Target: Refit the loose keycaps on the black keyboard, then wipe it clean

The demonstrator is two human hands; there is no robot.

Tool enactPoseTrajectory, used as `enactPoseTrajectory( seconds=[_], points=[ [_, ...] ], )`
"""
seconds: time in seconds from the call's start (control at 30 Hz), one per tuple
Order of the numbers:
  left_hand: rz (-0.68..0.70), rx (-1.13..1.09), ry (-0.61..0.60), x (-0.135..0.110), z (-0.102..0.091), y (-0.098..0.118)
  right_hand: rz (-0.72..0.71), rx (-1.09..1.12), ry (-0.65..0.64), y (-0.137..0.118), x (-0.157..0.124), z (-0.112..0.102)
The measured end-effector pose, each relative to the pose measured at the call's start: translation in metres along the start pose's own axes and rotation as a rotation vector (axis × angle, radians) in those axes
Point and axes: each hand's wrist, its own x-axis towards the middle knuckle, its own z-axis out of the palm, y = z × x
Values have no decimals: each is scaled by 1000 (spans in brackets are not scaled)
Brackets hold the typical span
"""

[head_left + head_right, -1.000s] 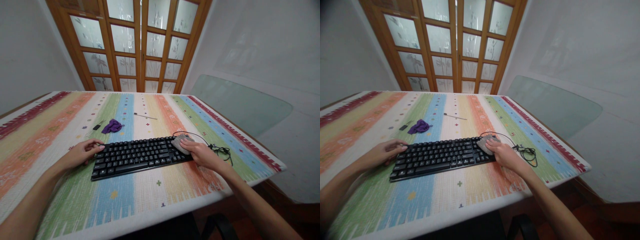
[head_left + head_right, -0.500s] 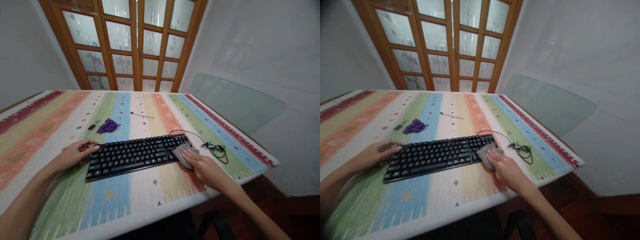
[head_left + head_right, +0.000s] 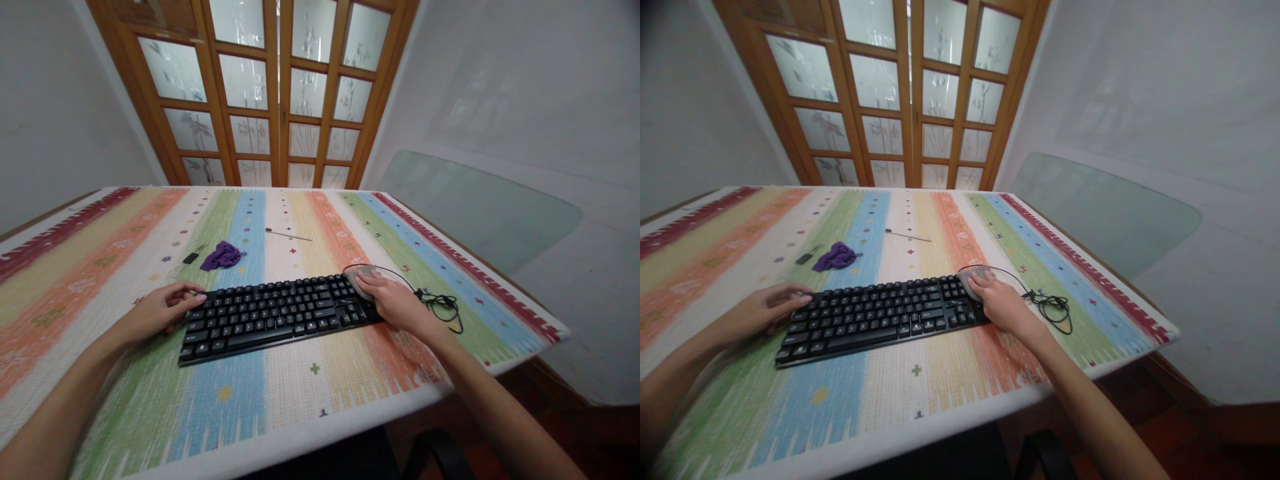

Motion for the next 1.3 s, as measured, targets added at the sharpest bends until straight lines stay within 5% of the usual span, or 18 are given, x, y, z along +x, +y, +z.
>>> enactPoseTrajectory(
  seconds=[0.27, 0.67, 0.97, 1.13, 1.3],
  points=[
    [-5, 23, -19, 2, -1, -3, -75, -114, -110, -9, -23, -8],
    [-3, 35, -20, 1, -1, 2, -101, -55, -101, -16, -71, -5],
    [35, 10, -23, 3, -1, -3, 53, 8, 191, -7, -21, -17],
    [30, -35, -16, 1, -1, -1, -19, -119, 21, -5, 11, 2],
    [10, -2, -13, 1, -1, -2, -49, -181, -89, -9, 11, 0]
  ],
)
